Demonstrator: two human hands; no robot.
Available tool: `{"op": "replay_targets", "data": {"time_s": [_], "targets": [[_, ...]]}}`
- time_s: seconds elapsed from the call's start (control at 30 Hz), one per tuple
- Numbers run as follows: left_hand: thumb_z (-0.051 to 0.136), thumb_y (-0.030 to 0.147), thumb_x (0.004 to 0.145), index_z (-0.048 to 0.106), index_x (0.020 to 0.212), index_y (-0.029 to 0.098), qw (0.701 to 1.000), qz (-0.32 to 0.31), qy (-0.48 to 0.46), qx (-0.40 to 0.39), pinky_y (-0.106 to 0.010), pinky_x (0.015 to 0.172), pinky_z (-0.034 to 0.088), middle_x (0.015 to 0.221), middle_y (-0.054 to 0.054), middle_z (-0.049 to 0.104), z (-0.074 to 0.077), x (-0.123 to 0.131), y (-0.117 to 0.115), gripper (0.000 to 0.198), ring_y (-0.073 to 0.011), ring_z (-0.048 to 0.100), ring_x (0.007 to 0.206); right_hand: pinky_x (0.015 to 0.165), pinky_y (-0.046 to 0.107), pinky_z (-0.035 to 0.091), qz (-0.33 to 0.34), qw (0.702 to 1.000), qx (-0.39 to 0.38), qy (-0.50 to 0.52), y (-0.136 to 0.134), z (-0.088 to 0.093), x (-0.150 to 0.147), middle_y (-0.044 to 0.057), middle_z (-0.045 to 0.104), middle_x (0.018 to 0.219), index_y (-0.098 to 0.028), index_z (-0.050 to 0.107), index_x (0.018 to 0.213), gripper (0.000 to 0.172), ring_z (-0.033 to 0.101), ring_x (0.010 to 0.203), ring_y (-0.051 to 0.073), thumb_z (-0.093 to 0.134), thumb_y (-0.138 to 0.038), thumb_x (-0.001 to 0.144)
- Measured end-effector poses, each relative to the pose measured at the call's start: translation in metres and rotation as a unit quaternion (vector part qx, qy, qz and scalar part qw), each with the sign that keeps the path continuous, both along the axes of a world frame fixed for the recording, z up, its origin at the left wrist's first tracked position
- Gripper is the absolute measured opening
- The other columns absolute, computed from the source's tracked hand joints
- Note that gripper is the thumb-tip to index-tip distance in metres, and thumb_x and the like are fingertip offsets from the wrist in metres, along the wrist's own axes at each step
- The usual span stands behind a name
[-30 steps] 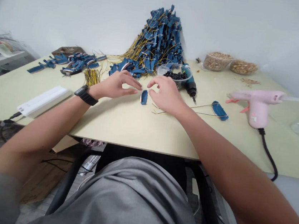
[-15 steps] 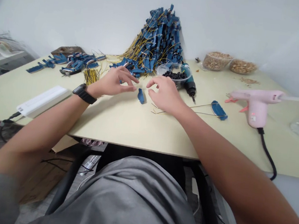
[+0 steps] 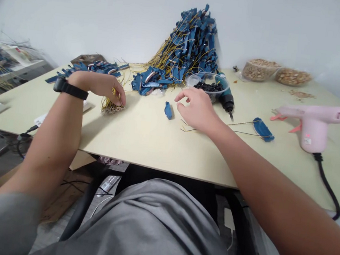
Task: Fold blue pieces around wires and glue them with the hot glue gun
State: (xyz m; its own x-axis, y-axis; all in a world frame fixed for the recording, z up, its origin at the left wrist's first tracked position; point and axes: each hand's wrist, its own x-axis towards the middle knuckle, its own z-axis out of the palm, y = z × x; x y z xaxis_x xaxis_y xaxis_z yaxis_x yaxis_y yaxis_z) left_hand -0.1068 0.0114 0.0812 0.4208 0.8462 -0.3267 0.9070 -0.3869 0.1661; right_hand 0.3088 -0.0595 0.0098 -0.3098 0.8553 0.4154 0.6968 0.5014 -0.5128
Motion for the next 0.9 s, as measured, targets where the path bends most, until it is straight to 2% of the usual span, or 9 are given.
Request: {"op": "replay_targets", "data": {"time_s": [0.17, 0.33, 0.6, 0.8, 0.9], "targets": [[0.088, 0.057, 0.075, 0.102, 0.093, 0.034, 0.999, 0.003, 0.011, -0.036, -0.035, 0.091, 0.057, 0.101, -0.002, 0.098, -0.003, 0.01, -0.002, 0.033, -0.0279, 0.087, 0.096, 0.12, 0.065, 0.064, -0.003, 1.0, 0.0, -0.003, 0.0, 0.0, 0.0, 0.012, 0.091, 0.126, -0.029, 0.092, 0.109, 0.022, 0.082, 0.122, 0.041, 0.081, -0.016, 0.096], [0.087, 0.057, 0.076, 0.096, 0.088, 0.03, 0.999, 0.01, 0.016, -0.026, -0.036, 0.094, 0.054, 0.095, -0.002, 0.094, -0.003, 0.013, -0.004, 0.032, -0.027, 0.083, 0.093, 0.12, 0.063, 0.064, -0.007, 1.0, -0.001, -0.009, -0.002, 0.002, -0.002, 0.012, 0.091, 0.125, -0.028, 0.092, 0.11, 0.022, 0.082, 0.123, 0.041, 0.08, -0.015, 0.097], [0.081, 0.057, 0.084, 0.084, 0.096, 0.026, 1.0, -0.02, -0.013, -0.013, -0.037, 0.093, 0.055, 0.096, -0.004, 0.09, 0.001, 0.014, -0.006, 0.034, -0.0288, 0.081, 0.097, 0.121, 0.064, 0.065, 0.006, 1.0, 0.0, 0.001, -0.004, 0.002, -0.001, 0.011, 0.093, 0.128, -0.03, 0.092, 0.108, 0.021, 0.083, 0.122, 0.04, 0.081, -0.016, 0.097], [0.075, 0.055, 0.091, 0.092, 0.12, 0.026, 0.999, 0.0, -0.046, 0.014, -0.038, 0.109, 0.061, 0.112, -0.004, 0.095, 0.002, 0.006, -0.003, 0.045, -0.0298, 0.088, 0.113, 0.121, 0.062, 0.065, 0.003, 1.0, -0.006, -0.001, -0.005, 0.003, -0.002, 0.012, 0.092, 0.128, -0.03, 0.091, 0.108, 0.021, 0.083, 0.122, 0.039, 0.08, -0.014, 0.098], [0.078, 0.057, 0.089, 0.097, 0.112, 0.028, 0.997, 0.007, -0.064, 0.051, -0.038, 0.114, 0.06, 0.108, -0.003, 0.095, 0.001, 0.003, 0.0, 0.042, -0.0299, 0.089, 0.115, 0.12, 0.062, 0.065, 0.004, 1.0, -0.009, 0.003, -0.005, 0.003, -0.002, 0.011, 0.092, 0.127, -0.03, 0.091, 0.107, 0.02, 0.083, 0.121, 0.039, 0.081, -0.016, 0.098]]}}
